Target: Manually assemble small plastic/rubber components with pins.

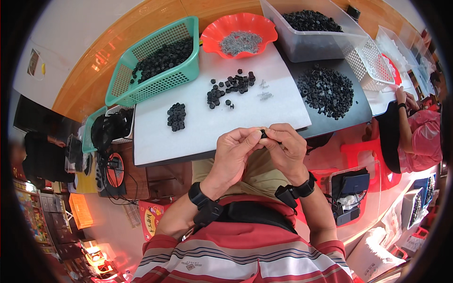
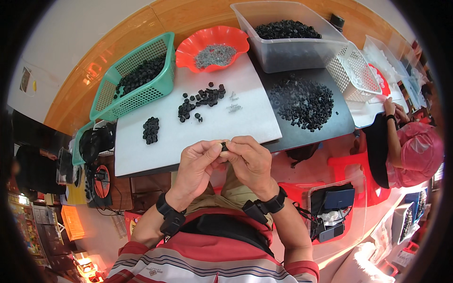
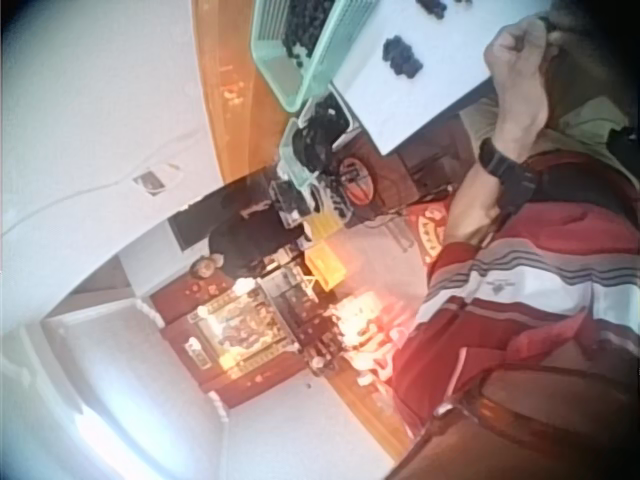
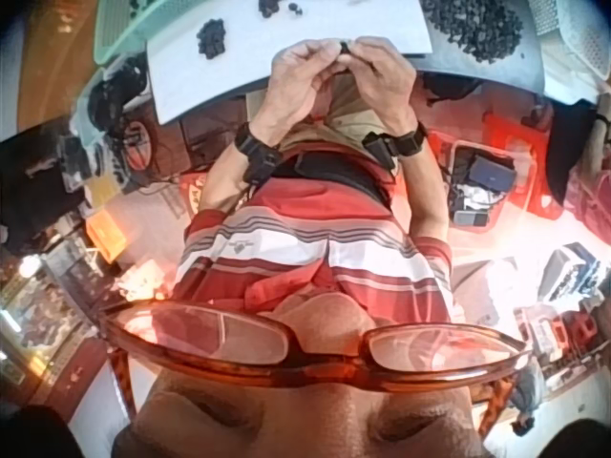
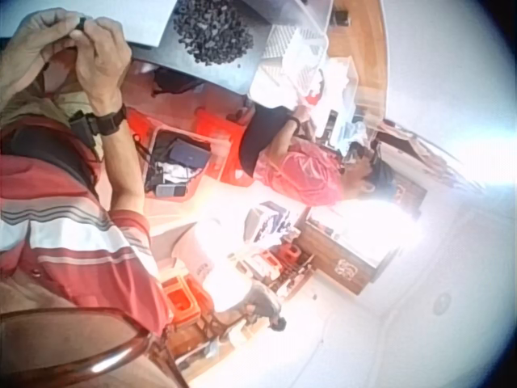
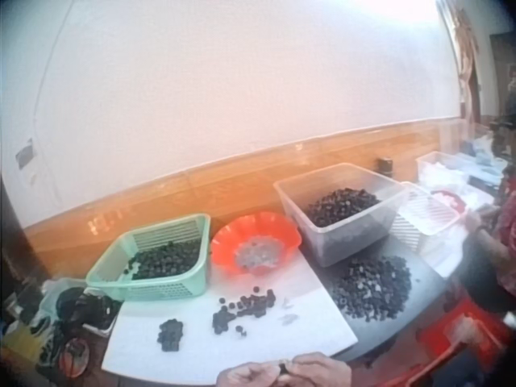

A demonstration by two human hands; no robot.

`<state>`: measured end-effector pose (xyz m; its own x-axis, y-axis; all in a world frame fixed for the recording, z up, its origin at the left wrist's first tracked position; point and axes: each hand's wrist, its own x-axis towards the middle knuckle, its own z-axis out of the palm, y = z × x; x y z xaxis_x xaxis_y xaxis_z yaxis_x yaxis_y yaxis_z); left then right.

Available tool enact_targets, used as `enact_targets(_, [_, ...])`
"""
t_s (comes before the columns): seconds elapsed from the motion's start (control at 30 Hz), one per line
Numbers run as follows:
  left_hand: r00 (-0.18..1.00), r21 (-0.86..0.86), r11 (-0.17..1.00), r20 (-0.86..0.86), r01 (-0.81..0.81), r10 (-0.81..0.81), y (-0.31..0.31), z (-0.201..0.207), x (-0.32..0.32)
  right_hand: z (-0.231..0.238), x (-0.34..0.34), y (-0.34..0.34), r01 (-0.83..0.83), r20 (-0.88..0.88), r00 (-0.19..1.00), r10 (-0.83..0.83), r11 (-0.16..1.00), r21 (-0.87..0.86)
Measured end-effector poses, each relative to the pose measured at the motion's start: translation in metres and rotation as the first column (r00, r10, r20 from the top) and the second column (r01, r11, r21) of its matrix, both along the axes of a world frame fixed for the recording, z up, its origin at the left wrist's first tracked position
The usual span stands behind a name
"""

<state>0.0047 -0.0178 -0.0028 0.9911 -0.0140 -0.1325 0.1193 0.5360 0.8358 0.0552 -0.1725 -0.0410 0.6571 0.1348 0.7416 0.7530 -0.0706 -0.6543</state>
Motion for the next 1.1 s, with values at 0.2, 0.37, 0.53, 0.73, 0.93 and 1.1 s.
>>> enact_targets(0.2, [1.0, 0.025, 1.0, 0.001, 0.011, -0.011, 0.001, -0.002, 0.001, 0.003, 0.001, -0.003, -0.04, -0.044, 0.998, 0.041, 0.999, 0.018])
enact_targets(0.37, [1.0, 0.056, 0.998, 0.021, 0.011, -0.013, 0.002, -0.003, 0.001, 0.013, 0.003, -0.008, -0.061, -0.06, 0.997, 0.057, 0.995, -0.077])
enact_targets(0.53, [0.999, 0.086, 0.996, 0.026, 0.018, -0.021, 0.002, 0.002, 0.001, 0.015, 0.003, -0.009, -0.084, -0.085, 0.994, 0.076, 0.992, -0.095])
enact_targets(0.73, [0.996, 0.126, 0.992, 0.084, 0.011, -0.022, 0.001, -0.002, 0.0, 0.017, 0.007, -0.014, -0.092, -0.024, 0.996, 0.09, 0.982, -0.166])
enact_targets(0.93, [0.998, 0.11, 0.993, 0.057, 0.033, -0.04, 0.0, 0.009, 0.005, 0.019, 0.011, -0.014, -0.082, 0.006, 0.996, 0.084, 0.981, -0.176])
enact_targets(1.1, [0.998, 0.079, 0.996, 0.049, 0.032, -0.036, 0.009, 0.007, 0.003, 0.026, 0.009, -0.012, -0.127, -0.057, 0.991, 0.118, 0.972, -0.198])
